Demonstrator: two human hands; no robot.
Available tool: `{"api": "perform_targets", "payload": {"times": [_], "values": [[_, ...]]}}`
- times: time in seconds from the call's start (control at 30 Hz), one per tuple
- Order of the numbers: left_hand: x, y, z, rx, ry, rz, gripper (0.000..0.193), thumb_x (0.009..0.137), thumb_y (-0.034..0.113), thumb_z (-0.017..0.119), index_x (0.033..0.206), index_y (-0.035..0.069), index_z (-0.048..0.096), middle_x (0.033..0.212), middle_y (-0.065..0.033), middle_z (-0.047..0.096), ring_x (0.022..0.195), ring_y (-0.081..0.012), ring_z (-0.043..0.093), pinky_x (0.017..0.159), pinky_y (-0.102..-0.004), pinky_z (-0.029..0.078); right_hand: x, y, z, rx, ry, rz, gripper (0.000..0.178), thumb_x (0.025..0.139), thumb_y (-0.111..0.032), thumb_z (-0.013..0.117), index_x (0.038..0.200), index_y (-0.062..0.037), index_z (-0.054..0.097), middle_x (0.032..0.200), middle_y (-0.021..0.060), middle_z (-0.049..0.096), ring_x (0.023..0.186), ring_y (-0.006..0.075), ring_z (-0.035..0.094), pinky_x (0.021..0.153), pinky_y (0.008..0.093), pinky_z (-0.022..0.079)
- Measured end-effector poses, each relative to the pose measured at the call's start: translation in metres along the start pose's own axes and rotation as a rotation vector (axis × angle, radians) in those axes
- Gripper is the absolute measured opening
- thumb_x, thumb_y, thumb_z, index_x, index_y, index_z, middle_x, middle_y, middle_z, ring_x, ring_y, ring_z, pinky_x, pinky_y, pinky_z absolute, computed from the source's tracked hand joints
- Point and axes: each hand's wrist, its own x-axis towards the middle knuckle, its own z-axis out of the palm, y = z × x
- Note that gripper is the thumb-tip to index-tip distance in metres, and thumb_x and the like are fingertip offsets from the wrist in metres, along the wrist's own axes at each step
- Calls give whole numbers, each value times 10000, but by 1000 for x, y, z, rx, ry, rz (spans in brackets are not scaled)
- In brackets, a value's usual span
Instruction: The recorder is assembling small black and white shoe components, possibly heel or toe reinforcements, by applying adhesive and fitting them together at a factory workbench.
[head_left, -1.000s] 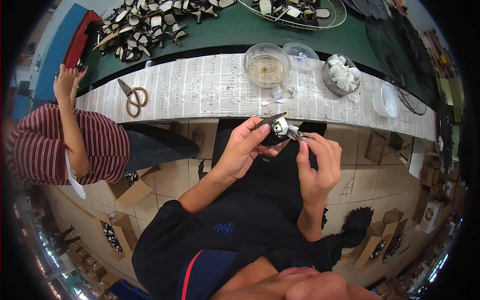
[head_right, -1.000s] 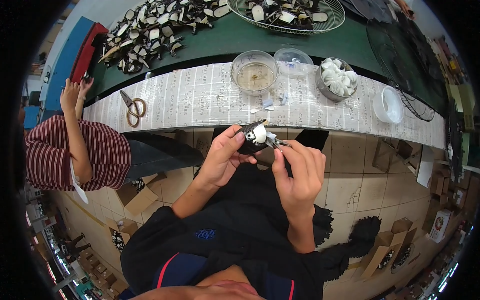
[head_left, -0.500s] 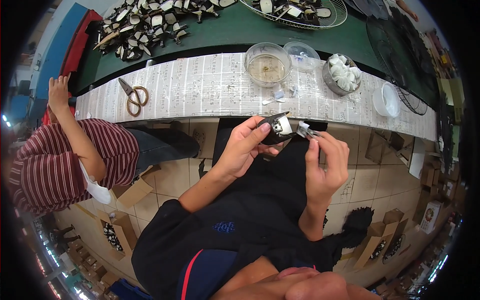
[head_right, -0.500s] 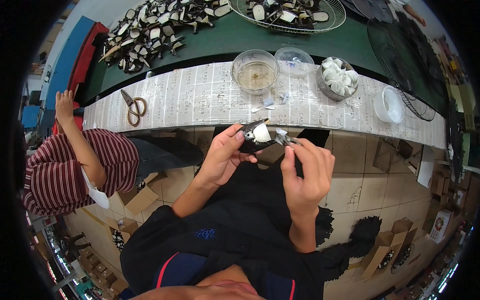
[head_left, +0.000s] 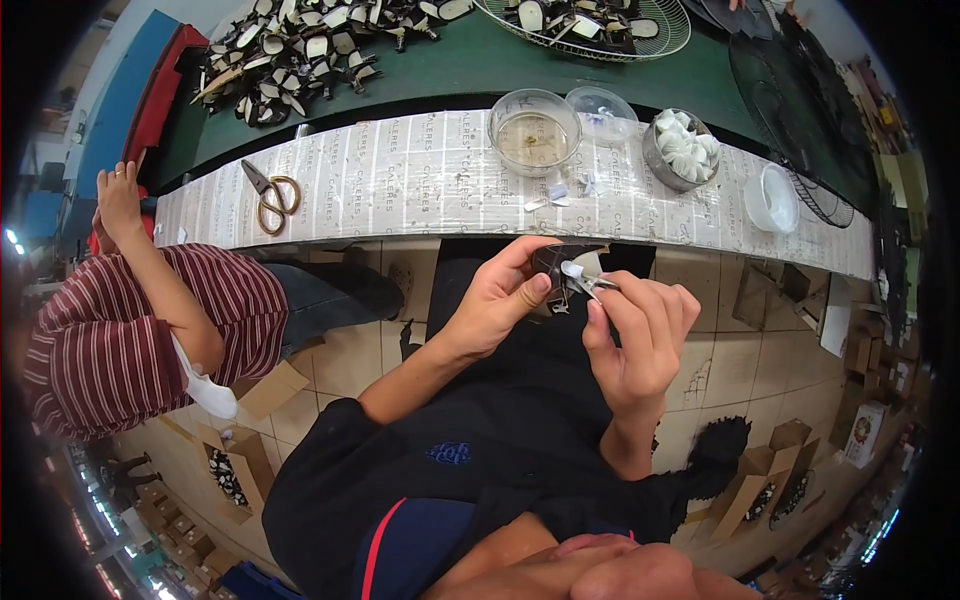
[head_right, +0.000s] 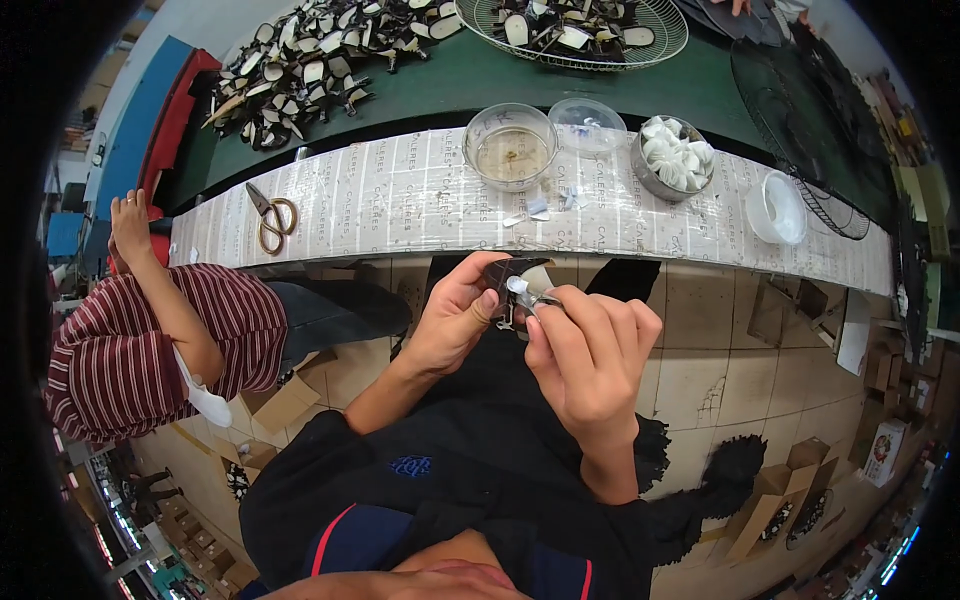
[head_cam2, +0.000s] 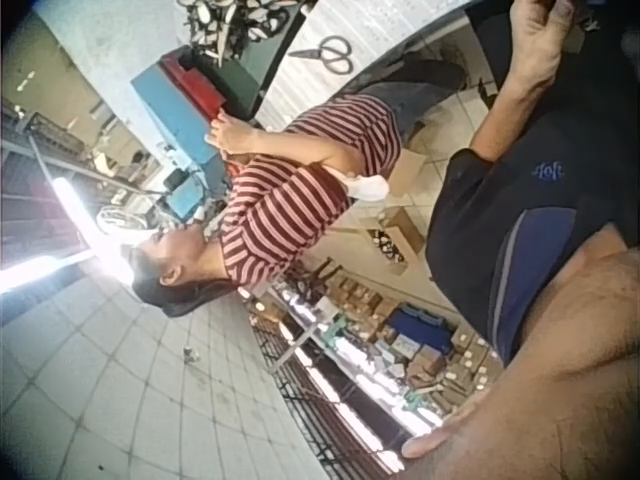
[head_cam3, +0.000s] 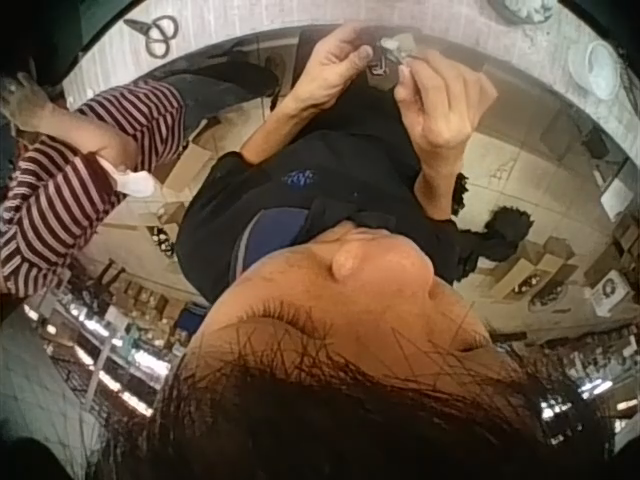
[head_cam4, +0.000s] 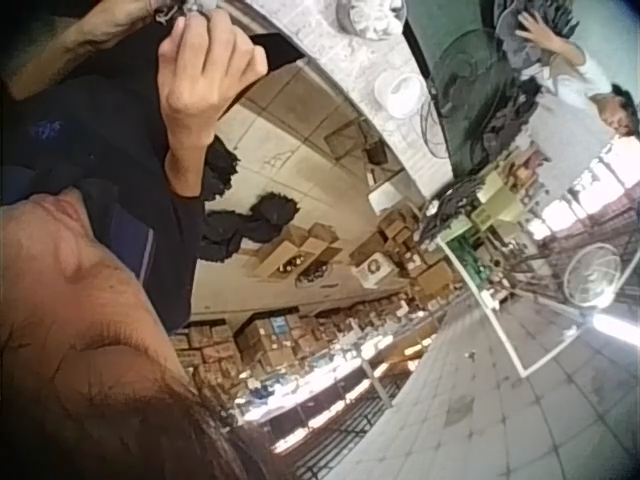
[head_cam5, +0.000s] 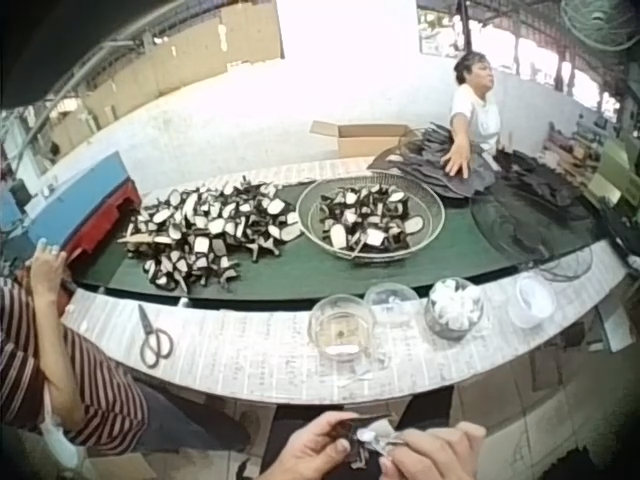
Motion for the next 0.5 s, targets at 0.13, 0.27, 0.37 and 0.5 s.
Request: {"api": "perform_targets", "payload": {"times": [0.13, 0.27, 0.37, 0.5], "values": [[2, 0, -2, -16, -11, 10, 406, 969, 215, 590, 1301, 19, 465, 1119, -31, 585, 994, -85, 543, 855, -243, 465, 4, 1, -2, 97, 7, 6, 178, 758, -61, 724, 911, -36, 637, 949, 71, 655, 796, 230, 590, 769, 370, 387], [8, -3, -5, 33, 33, 30, 405, 971, 210, 586, 1305, 17, 463, 1120, -22, 581, 998, -85, 538, 882, -244, 447, 4, 3, -12, 295, 27, 30, 143, 761, -43, 708, 884, -30, 638, 907, 86, 671, 761, 236, 597, 739, 368, 398], [17, 4, -7, 104, 50, 43, 399, 965, 177, 595, 1305, 9, 473, 1129, -21, 579, 1033, -100, 540, 920, -257, 436, 0, 5, -19, 455, 99, 89, 99, 783, -37, 680, 865, -20, 626, 854, 97, 682, 732, 238, 595, 711, 363, 417], [78, 50, -2, 705, -51, 481, 371, 893, 125, 670, 1222, -12, 569, 1145, -116, 637, 1047, -199, 618, 897, -314, 482, -12, 14, -23, 506, 199, 280, 40, 828, -32, 629, 846, -7, 603, 830, 122, 667, 736, 250, 562, 748, 372, 441]]}}
